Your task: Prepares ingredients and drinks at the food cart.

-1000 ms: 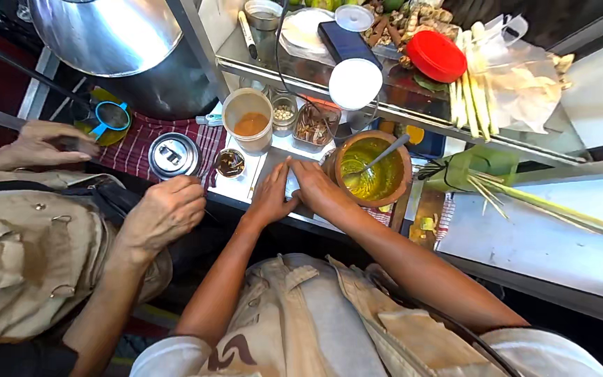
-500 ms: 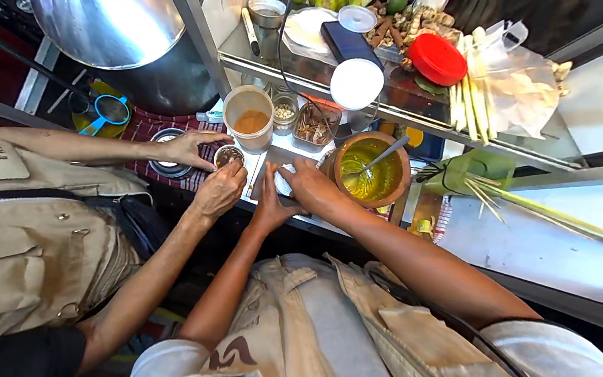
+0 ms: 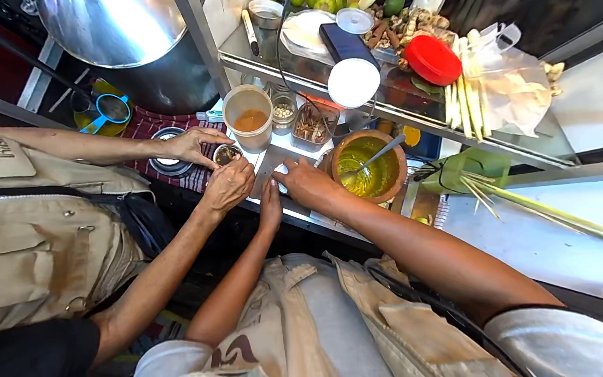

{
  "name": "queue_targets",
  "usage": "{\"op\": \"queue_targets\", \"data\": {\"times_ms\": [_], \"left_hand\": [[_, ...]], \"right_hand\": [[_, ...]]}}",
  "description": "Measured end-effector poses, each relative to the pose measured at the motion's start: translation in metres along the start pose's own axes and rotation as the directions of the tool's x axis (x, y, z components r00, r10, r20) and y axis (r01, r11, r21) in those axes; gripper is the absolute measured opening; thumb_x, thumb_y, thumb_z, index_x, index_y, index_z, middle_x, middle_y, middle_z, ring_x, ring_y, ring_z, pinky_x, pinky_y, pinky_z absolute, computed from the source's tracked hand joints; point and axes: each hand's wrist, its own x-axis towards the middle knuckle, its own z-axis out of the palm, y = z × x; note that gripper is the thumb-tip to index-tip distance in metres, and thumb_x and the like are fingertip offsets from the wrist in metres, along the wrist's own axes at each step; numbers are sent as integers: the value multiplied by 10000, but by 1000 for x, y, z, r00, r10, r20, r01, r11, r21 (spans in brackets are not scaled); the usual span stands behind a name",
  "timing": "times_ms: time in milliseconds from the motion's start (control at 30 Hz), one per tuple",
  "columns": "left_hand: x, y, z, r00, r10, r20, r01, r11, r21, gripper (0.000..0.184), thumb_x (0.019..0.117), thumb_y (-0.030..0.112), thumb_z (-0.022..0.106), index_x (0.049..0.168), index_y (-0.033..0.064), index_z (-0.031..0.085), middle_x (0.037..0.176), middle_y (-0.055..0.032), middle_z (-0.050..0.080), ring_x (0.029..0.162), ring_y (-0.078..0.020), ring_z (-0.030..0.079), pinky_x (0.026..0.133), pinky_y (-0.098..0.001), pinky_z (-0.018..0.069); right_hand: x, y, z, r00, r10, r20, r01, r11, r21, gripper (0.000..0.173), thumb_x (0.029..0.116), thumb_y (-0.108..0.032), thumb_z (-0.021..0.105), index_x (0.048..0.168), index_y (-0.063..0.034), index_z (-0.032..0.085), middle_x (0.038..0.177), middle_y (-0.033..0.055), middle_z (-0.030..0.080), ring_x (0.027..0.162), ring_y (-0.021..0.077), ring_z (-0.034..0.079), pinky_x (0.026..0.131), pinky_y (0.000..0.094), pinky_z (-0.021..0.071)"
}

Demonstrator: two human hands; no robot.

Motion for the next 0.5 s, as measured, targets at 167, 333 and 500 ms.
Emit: {"op": "queue_targets", "data": {"times_ms": [167, 333, 500], "left_hand": [[-14, -6, -10, 981, 163, 108, -182, 964, 192, 624, 1056, 296, 333, 1633, 86, 218, 1658, -160, 278, 1496, -252, 340, 1205, -461, 322], [-20, -11, -18, 957, 238, 162, -271, 937, 220, 652, 1065, 382, 271, 1649, 110, 167, 1690, -116, 222, 1529, -210, 282, 1233, -443, 277], [-4, 4, -3, 925, 369, 88, -378, 889, 258, 609, 1116, 377, 215, 1630, 52, 198, 1660, -133, 294, 1521, -214, 304, 1246, -422, 259]], "right_hand": [[1, 0, -7, 999, -26, 29, 26, 999, -24, 436, 989, -97, 611, 1423, -126, 590, 1409, 262, 510, 1226, 479, 540, 838, 547, 570], [4, 3, 7, 998, -67, -21, 66, 997, -49, 466, 977, -114, 646, 1437, -113, 569, 1406, 265, 521, 1224, 476, 547, 879, 541, 560], [3, 4, 13, 994, -14, -113, 18, 999, 43, 520, 959, -63, 641, 1462, -177, 570, 1392, 236, 537, 1256, 457, 523, 963, 539, 520]]}}
